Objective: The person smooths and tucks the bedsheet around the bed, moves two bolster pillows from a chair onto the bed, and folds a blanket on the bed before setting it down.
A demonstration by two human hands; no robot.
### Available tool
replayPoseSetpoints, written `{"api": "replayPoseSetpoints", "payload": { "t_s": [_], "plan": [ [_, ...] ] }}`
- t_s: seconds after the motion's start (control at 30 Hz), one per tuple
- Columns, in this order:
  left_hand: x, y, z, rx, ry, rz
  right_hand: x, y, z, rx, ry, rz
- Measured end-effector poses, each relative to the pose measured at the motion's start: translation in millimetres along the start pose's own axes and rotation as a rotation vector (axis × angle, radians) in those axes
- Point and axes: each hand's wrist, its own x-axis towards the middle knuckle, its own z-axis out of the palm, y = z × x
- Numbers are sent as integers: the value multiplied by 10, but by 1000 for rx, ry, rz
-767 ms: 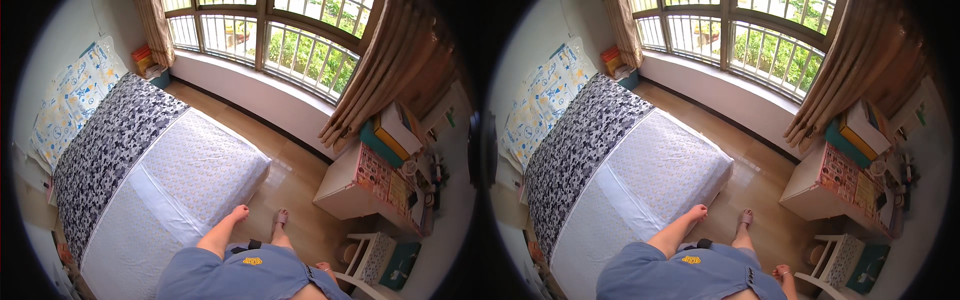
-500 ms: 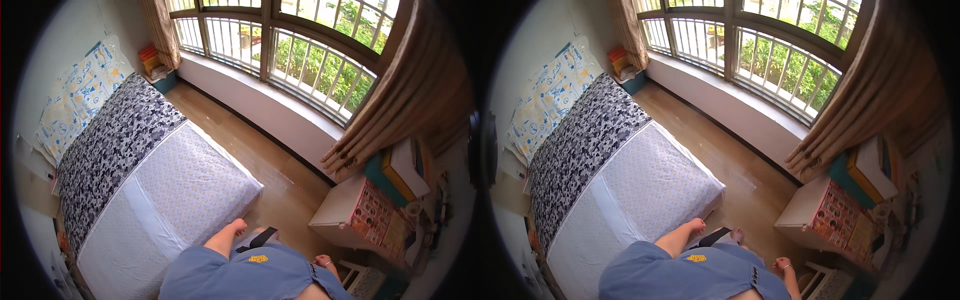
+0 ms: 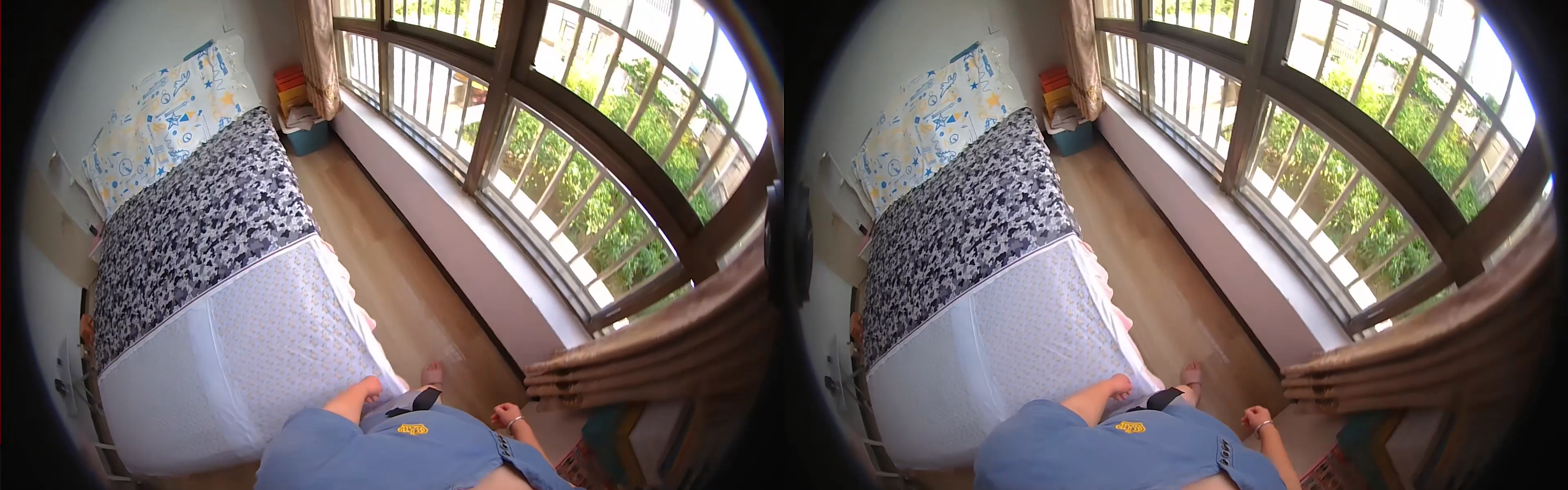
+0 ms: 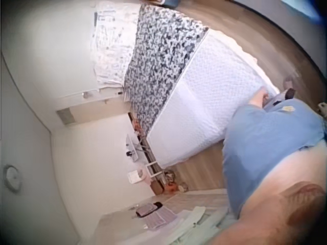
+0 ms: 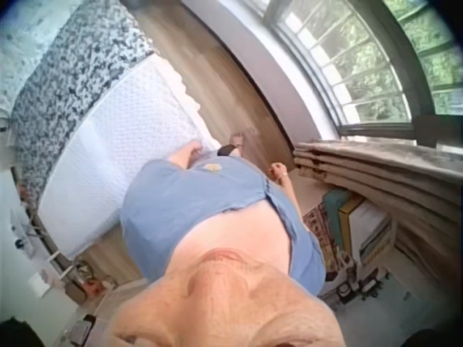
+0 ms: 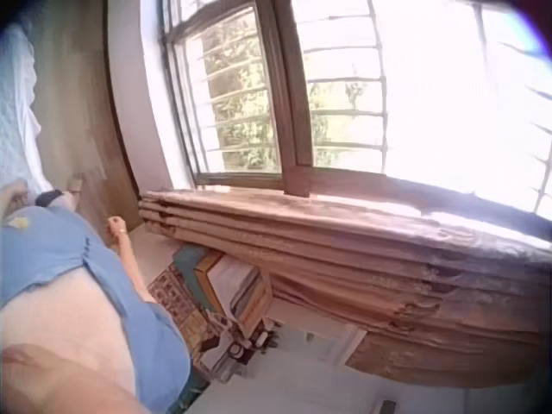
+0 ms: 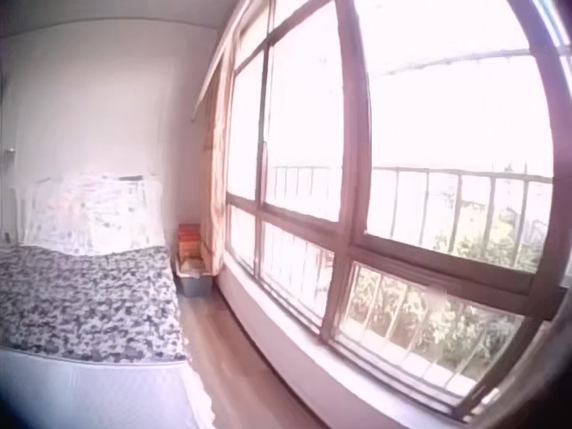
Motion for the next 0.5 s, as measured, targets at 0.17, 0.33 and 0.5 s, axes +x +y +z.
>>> {"api": "replayPoseSetpoints", "payload": {
  "t_s": [0.17, 0.33, 0.5],
  "plan": [
    [-2, 1280, -627, -132, 99, 224, 331, -917, -456, -502, -8, -18],
    [232, 2070, -1288, -407, 132, 317, 902, -1742, -578, -615, -24, -32],
    [553, 2555, -2211, -448, 170, 279, 2039, -2625, -562, -753, -53, 20]
  ]
}}
